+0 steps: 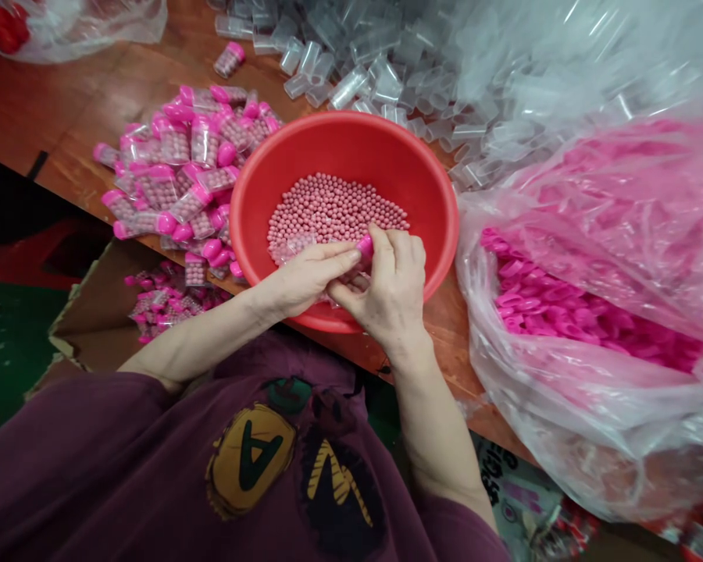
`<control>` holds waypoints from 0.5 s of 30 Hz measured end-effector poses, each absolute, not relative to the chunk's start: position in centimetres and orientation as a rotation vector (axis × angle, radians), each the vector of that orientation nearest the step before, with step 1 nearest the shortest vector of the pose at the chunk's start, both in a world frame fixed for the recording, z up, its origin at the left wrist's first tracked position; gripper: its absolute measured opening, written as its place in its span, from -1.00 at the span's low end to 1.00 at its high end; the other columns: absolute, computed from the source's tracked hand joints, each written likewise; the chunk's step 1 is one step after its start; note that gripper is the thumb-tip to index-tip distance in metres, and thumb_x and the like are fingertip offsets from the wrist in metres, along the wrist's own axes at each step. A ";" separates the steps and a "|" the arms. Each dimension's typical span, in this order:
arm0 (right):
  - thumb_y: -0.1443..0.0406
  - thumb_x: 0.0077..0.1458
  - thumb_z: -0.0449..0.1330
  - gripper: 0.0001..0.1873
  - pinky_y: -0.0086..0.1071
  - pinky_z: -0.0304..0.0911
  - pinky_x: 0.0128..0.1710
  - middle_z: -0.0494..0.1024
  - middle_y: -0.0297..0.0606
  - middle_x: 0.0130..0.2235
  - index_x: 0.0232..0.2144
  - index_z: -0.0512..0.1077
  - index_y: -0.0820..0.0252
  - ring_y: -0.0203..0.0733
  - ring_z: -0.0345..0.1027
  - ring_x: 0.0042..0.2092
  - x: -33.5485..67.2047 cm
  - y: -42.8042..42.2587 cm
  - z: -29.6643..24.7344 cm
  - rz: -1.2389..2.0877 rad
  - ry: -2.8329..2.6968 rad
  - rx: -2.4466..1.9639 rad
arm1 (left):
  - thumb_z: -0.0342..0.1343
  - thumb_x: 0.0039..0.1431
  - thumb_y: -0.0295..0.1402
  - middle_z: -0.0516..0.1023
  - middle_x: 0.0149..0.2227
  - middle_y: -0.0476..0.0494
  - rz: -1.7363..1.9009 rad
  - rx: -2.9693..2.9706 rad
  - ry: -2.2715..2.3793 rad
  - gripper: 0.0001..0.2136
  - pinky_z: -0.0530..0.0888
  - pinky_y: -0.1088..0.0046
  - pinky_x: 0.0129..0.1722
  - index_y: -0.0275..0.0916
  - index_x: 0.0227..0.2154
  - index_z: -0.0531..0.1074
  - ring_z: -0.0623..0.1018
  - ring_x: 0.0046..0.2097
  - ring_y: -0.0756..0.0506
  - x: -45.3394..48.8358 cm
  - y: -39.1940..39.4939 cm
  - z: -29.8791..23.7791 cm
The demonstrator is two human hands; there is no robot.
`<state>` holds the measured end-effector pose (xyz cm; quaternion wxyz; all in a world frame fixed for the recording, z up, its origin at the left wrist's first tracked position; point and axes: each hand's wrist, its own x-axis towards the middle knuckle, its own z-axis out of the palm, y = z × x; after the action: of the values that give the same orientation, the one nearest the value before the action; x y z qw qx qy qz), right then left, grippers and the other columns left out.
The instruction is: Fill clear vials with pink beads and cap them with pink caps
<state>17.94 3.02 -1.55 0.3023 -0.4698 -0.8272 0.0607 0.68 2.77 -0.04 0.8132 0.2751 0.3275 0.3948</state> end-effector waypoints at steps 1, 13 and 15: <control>0.07 0.22 0.39 -0.23 0.37 0.40 0.24 0.54 0.12 0.13 0.39 0.35 0.14 0.37 0.46 0.14 17.9 3.1 -1.6 0.143 -2.208 -1.268 | 0.32 0.47 -0.16 0.71 -0.20 -0.13 0.853 0.599 0.725 -0.74 0.60 0.48 -0.19 -0.28 -0.04 0.65 0.64 -0.26 0.00 0.8 2.8 0.0; 0.01 0.38 0.34 -0.19 -0.07 0.57 0.04 0.56 0.02 0.28 0.53 0.21 -0.04 -0.04 0.57 -0.07 18.5 7.7 0.5 0.660 -2.080 -1.185 | 0.05 0.54 0.17 0.69 -0.06 -0.10 1.140 1.220 1.199 -0.53 0.54 0.23 -0.11 -0.06 0.15 0.55 0.54 -0.20 -0.09 -6.6 4.6 2.6; 0.07 0.44 0.26 -0.49 -0.04 0.53 0.10 0.68 0.01 0.13 0.34 0.48 0.03 -0.01 0.57 -0.06 19.8 9.4 0.3 0.575 -2.086 -1.314 | 0.04 0.55 0.12 0.69 0.03 -0.08 1.308 1.381 1.471 -0.61 0.55 0.10 0.00 0.03 0.18 0.48 0.51 -0.14 -0.16 -11.9 5.9 2.3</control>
<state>19.79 9.41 0.29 0.3002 -0.4952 -0.7860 0.2165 -11.93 5.92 2.28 0.3602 0.5358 0.5707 0.5074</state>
